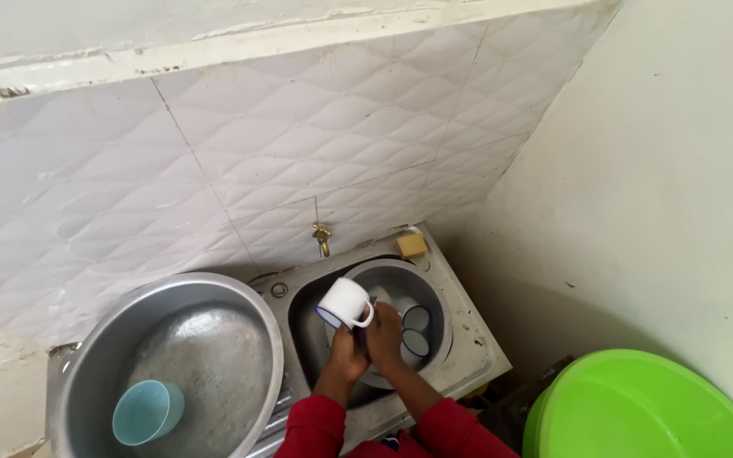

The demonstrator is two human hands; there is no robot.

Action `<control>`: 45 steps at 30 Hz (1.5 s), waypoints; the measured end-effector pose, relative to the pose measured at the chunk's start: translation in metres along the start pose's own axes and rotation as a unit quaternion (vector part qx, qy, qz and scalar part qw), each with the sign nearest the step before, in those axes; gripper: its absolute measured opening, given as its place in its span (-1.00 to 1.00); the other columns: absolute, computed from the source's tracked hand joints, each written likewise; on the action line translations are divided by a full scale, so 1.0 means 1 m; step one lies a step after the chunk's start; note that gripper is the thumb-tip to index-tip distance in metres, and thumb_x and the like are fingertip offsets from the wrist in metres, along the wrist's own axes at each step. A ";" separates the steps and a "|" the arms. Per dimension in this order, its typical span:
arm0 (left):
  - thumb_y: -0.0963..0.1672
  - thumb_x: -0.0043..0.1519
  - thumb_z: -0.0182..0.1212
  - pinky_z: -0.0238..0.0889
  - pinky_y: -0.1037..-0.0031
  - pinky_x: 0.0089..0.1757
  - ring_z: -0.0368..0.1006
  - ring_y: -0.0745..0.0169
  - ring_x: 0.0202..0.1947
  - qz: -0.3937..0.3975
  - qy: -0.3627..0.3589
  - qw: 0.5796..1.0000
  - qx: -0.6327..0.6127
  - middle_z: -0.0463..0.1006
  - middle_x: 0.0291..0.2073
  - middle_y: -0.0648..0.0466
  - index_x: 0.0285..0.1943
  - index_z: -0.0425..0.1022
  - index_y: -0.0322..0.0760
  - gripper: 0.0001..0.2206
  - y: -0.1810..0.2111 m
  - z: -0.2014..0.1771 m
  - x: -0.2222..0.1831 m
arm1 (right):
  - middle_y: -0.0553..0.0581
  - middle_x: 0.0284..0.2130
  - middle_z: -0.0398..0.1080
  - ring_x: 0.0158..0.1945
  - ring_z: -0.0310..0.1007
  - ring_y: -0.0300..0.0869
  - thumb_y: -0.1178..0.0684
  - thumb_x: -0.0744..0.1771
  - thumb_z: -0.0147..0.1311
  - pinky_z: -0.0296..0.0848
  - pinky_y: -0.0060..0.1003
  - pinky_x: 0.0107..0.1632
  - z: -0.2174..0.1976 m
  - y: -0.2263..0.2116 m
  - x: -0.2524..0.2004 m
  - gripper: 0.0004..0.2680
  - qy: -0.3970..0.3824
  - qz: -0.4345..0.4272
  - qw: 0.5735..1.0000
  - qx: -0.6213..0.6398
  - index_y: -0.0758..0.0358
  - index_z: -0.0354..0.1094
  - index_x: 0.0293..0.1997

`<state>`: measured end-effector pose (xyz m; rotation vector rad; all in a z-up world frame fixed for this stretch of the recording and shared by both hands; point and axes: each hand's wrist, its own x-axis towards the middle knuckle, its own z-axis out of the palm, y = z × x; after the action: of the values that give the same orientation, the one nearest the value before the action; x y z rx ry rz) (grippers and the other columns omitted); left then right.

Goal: Washing cups and bowls in a basin and placing them into a large pot

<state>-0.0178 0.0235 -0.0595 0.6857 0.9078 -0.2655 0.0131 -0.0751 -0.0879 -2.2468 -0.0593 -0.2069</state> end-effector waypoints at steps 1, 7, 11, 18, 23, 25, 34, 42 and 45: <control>-0.12 0.36 0.17 0.48 0.23 -0.09 0.58 -0.10 -0.03 0.000 -0.001 1.000 0.001 0.67 0.05 -0.17 0.37 0.59 -0.32 -0.60 -0.004 -0.003 0.003 | 0.23 -0.21 0.54 0.00 0.50 0.23 -0.28 0.46 -0.14 0.34 0.14 0.08 0.000 0.008 -0.005 -0.66 0.002 0.000 1.000 0.000 0.16 0.46 -0.16; 0.01 0.34 0.19 0.37 0.29 -0.16 0.57 -0.01 -0.16 -0.010 0.061 0.998 0.018 0.71 -0.11 -0.06 0.28 0.67 -0.17 -0.60 -0.005 -0.016 0.004 | 0.19 0.58 0.19 0.60 0.21 0.05 0.02 0.33 0.11 0.33 0.05 0.47 -0.036 -0.001 -0.015 -0.54 -0.082 0.047 0.965 0.243 0.10 0.26 0.45; 0.04 0.37 0.12 0.41 0.22 0.17 0.59 -0.15 0.31 0.035 0.039 0.962 0.268 0.65 0.39 -0.13 0.63 0.47 -0.30 -0.37 -0.014 -0.014 -0.006 | 0.14 0.63 0.06 0.60 0.11 0.02 -0.17 0.29 0.28 0.29 -0.03 0.47 -0.030 0.021 0.005 -0.26 -0.242 0.225 0.913 0.239 -0.10 -0.08 0.70; 0.27 0.43 -0.13 0.29 0.24 0.10 0.54 0.05 0.26 0.092 -0.033 0.888 0.450 0.62 0.28 0.06 0.32 0.63 -0.14 -0.34 0.005 -0.022 -0.038 | 0.24 0.72 -0.08 0.47 0.39 0.26 0.07 0.48 -0.10 0.49 0.16 0.36 -0.039 0.071 0.076 -0.38 -0.098 0.291 0.951 -0.039 0.09 -0.39 0.82; 0.13 0.45 0.11 0.34 0.32 0.11 0.53 0.15 0.23 0.092 0.013 0.904 0.416 0.64 0.24 0.09 0.31 0.66 -0.07 -0.57 -0.006 -0.049 -0.023 | 0.29 0.23 0.33 -0.16 0.50 0.16 0.08 0.40 0.17 0.56 0.03 -0.39 0.010 0.156 0.104 -0.43 0.090 -0.052 0.917 -0.386 0.25 0.02 0.66; 0.09 0.48 0.13 0.31 0.38 0.04 0.55 0.21 0.10 0.091 0.014 0.912 0.399 0.68 0.10 0.11 0.21 0.68 -0.07 -0.65 -0.006 -0.054 -0.023 | 0.16 0.20 0.34 -0.19 0.46 -0.01 0.06 0.41 0.15 0.55 -0.19 -0.49 0.014 0.153 0.106 -0.46 0.082 -0.112 0.868 -0.476 0.18 0.09 0.66; 0.06 0.42 0.15 0.35 0.41 0.05 0.58 0.23 0.15 0.123 0.007 0.908 0.401 0.71 0.16 0.13 0.17 0.70 -0.10 -0.66 -0.016 -0.071 -0.012 | 0.10 0.06 0.39 -0.26 0.52 -0.16 -0.07 0.43 0.12 0.51 -0.34 -0.52 0.022 0.122 0.103 -0.60 0.089 -0.113 0.822 -0.551 0.05 0.29 0.49; 0.07 0.45 0.14 0.35 0.40 0.06 0.56 0.22 0.12 0.119 -0.003 0.917 0.381 0.67 0.11 0.12 0.19 0.67 -0.08 -0.67 -0.005 -0.063 -0.014 | 0.26 0.11 0.52 0.07 0.54 0.15 -0.57 0.21 0.52 0.65 0.07 -0.04 0.011 0.127 0.152 -0.28 -0.143 -0.158 0.889 -0.404 0.12 0.39 0.34; 0.05 0.42 0.16 0.36 0.44 0.11 0.57 0.27 0.17 0.110 0.005 0.926 0.360 0.70 0.16 0.15 0.20 0.69 -0.06 -0.67 -0.008 -0.062 -0.016 | 0.12 -0.34 0.37 -0.33 0.37 -0.01 0.02 0.54 -0.11 0.38 0.01 -0.18 0.011 0.105 0.104 -0.77 0.002 -0.264 0.954 -0.146 0.17 0.35 -0.26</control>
<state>-0.0707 0.0565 -0.0763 1.4628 0.7229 -0.3989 0.1289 -0.1361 -0.1575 -2.4817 -0.6707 -0.5349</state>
